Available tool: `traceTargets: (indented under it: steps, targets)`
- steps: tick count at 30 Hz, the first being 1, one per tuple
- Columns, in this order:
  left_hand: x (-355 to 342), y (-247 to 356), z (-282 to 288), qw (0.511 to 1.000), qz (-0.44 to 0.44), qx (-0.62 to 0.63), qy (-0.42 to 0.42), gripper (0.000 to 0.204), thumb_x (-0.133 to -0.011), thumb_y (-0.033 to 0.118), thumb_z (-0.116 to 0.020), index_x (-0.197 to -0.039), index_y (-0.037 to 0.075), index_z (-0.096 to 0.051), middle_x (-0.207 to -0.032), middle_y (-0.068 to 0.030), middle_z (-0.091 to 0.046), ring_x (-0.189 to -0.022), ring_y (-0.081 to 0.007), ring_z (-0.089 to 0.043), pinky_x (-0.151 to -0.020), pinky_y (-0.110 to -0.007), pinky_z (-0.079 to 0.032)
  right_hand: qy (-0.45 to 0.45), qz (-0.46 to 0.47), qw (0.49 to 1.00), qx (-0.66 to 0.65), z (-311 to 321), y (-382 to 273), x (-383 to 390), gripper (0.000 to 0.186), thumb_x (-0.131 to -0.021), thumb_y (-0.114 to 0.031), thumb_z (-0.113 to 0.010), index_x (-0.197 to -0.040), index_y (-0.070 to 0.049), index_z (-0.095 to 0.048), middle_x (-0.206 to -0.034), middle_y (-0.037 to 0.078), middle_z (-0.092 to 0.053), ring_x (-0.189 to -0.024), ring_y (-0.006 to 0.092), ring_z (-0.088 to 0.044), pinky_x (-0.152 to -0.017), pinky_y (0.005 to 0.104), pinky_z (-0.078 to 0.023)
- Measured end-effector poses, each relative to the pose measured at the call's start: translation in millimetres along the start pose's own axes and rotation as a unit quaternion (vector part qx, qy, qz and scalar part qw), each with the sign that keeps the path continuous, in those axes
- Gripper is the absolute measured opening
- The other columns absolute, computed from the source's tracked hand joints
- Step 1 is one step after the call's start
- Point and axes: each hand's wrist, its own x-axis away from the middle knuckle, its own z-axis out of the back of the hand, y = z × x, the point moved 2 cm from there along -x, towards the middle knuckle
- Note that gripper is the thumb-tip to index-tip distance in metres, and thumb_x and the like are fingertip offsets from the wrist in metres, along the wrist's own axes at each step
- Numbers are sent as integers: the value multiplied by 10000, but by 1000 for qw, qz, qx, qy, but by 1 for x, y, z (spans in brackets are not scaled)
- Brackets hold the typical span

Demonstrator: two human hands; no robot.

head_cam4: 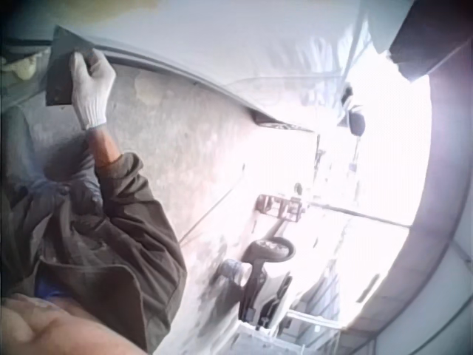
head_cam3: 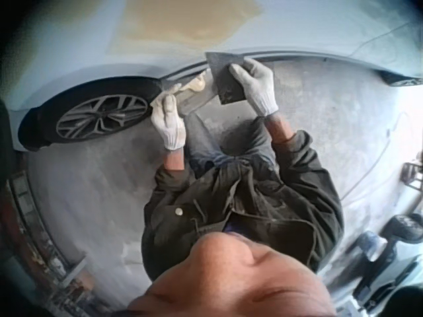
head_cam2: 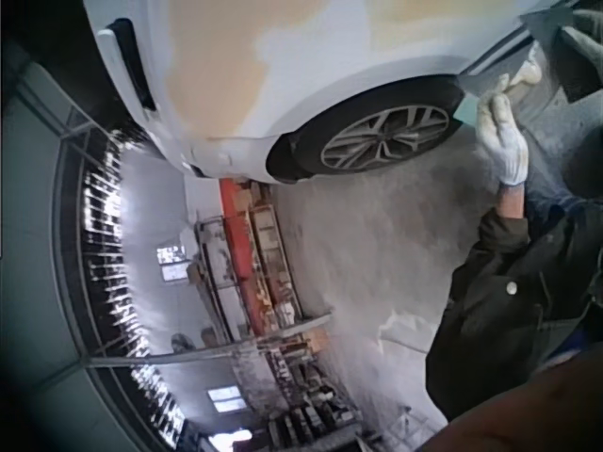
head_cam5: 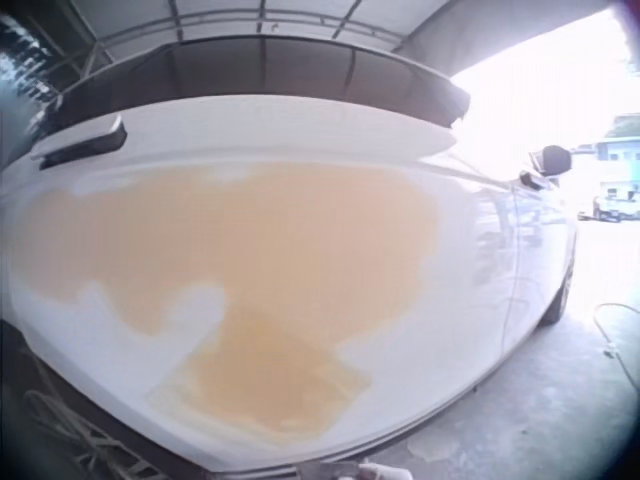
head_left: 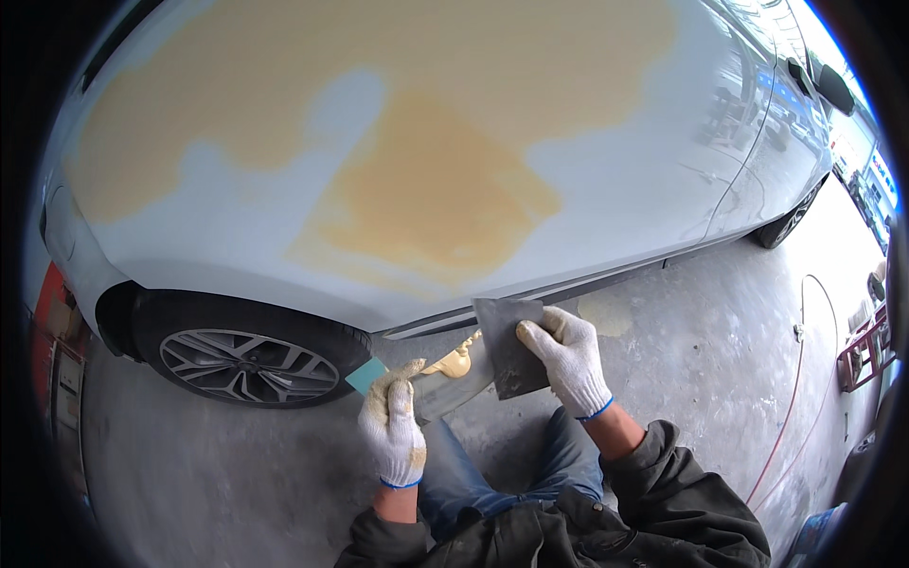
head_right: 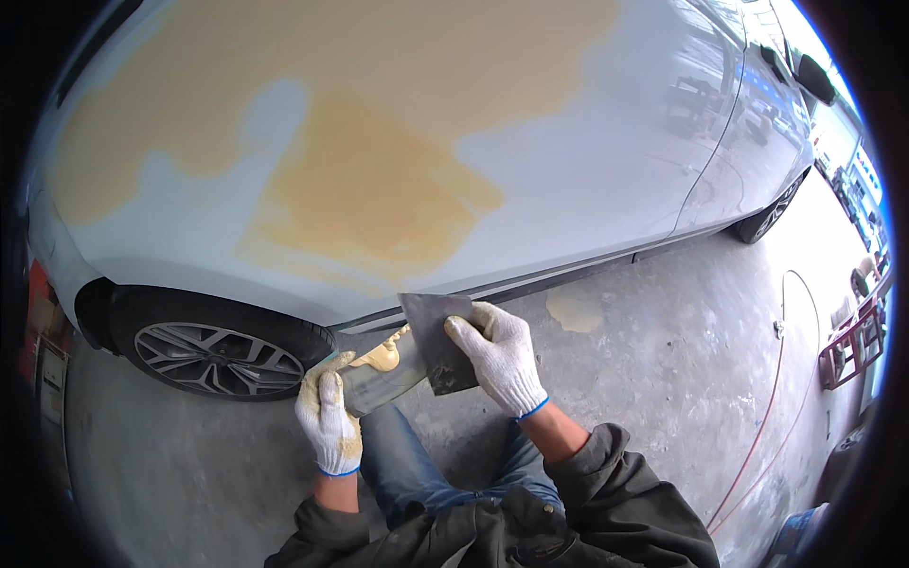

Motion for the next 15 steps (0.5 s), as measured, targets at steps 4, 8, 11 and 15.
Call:
traceTargets:
  steps: [4,8,11,15]
  targets:
    - [6,-4,-18,999,36,29,-1,346,-1009,254,-559,-1153,-56,-608,-1129,-120,-641,-1038,-186,-599,-965,-350,-473,-5,-68,997,-33,-18,16,14,219,-942,-122,-649,-1026,79,-671,-881,20,-687,-779,42,-570,-687,237,-498]
    - [14,-5,-36,998,-1,44,-56,381,-1009,213,-558,-1280,-55,-552,-1196,-79,-616,-1005,-118,-550,-916,-241,-415,17,-95,992,-81,-24,35,23,203,-942,-123,-655,-1016,64,-678,-871,19,-686,-762,46,-574,-664,241,-498]
    - [30,-5,-37,994,77,37,-67,421,-997,145,-567,-1356,-60,-485,-1245,-76,-599,-995,-124,-565,-875,-233,-444,24,-94,987,-125,-26,48,23,191,-945,-129,-660,-1013,48,-685,-873,20,-689,-760,55,-588,-665,239,-501]
    - [36,-18,-42,988,-13,-121,-92,351,-1020,154,-508,-1314,-33,-548,-1178,-73,-633,-911,-100,-562,-842,-249,-467,53,-151,971,-178,-24,48,28,192,-946,-136,-657,-1032,32,-687,-897,32,-695,-745,68,-610,-662,249,-514]
